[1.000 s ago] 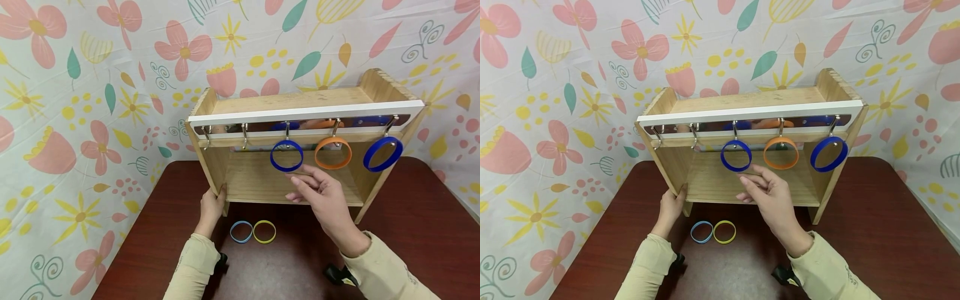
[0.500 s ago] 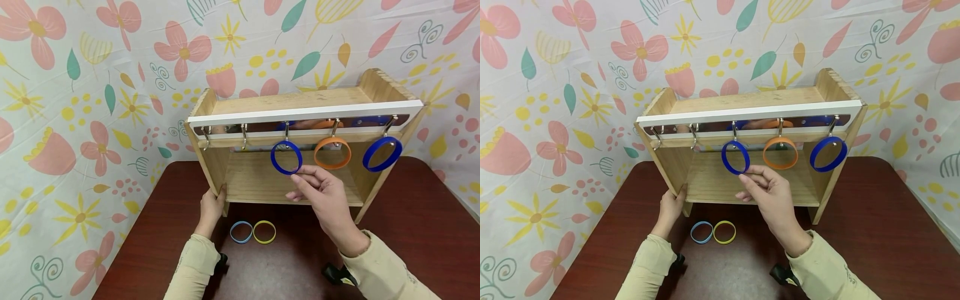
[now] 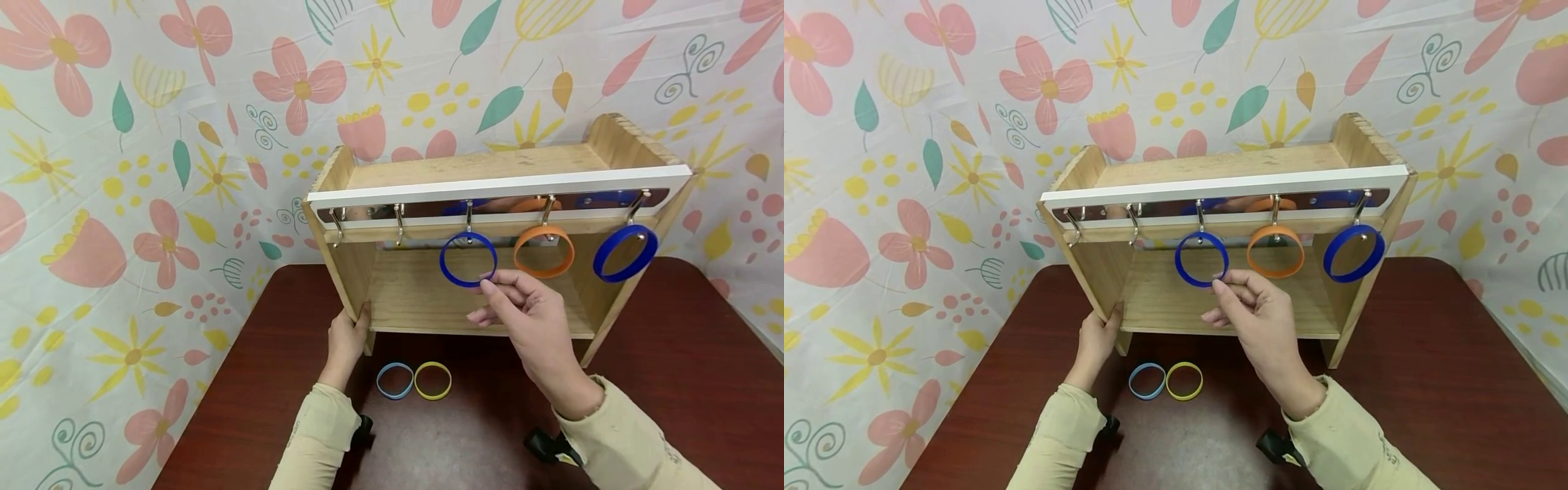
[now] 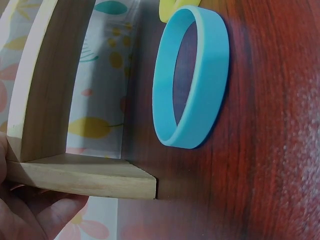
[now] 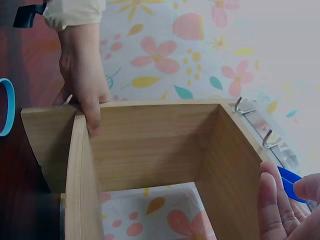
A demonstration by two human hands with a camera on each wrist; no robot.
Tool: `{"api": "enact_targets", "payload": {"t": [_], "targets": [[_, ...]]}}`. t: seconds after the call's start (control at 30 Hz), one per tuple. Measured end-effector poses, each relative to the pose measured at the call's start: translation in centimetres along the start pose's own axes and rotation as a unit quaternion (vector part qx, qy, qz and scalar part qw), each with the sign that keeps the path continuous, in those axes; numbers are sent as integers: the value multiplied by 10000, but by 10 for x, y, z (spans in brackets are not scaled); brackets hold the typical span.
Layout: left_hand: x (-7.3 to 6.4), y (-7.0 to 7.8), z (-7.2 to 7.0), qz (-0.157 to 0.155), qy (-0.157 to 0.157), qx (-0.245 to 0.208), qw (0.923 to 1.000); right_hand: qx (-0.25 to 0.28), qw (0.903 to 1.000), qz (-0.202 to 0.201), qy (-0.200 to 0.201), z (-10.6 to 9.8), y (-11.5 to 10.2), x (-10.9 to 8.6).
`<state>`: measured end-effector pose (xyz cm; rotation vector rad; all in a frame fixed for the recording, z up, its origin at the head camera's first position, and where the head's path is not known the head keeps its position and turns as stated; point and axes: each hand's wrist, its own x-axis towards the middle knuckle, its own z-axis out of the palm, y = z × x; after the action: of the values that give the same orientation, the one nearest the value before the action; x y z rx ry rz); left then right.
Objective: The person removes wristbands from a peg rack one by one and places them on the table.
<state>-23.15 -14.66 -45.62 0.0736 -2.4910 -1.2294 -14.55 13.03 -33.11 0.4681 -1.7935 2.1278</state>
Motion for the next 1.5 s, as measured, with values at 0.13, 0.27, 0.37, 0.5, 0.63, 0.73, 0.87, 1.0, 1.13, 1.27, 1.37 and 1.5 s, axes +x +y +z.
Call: {"api": "enact_targets", "payload": {"t": [0.13, 0.27, 0.37, 0.5, 0.63, 0.73, 0.87, 1.0, 1.13, 1.27, 1.37, 1.5], "targets": [[0, 0, 0, 16, 30, 3, 10000, -24, 10000, -75, 32, 0, -1, -1], [0, 0, 1, 4, 52, 24, 10000, 20, 9999, -135, 40, -1, -2, -1], [0, 0, 1, 16, 65, 21, 10000, 24, 9998, -167, 69, -1, -3, -2], [0, -1, 1, 51, 74, 8, 10000, -25, 9997, -212, 86, -1, -5, -2], [0, -1, 1, 87, 79, 24, 9999, -33, 9997, -254, 51, -2, -6, -3], [0, -1, 1, 114, 78, 15, 9999, 24, 9996, -292, 28, -2, -6, -4], [0, 0, 1, 110, 56, 1, 9999, 48, 9996, -279, 1, -3, -6, -6], [-1, -1, 1, 83, 30, 19, 10000, 7, 9997, -219, -45, -4, -6, -8], [-1, 0, 1, 98, 32, 24, 9999, 31, 9998, -186, -65, -5, -5, -10], [-1, 1, 1, 109, 38, 47, 9999, 113, 9998, -152, -68, -8, -3, -12], [0, 0, 1, 89, 60, 96, 9999, 214, 9996, -140, -107, -10, -1, -13], [0, -1, 0, 72, 79, 98, 9999, 286, 9993, -148, -168, -12, 2, -15]]}}
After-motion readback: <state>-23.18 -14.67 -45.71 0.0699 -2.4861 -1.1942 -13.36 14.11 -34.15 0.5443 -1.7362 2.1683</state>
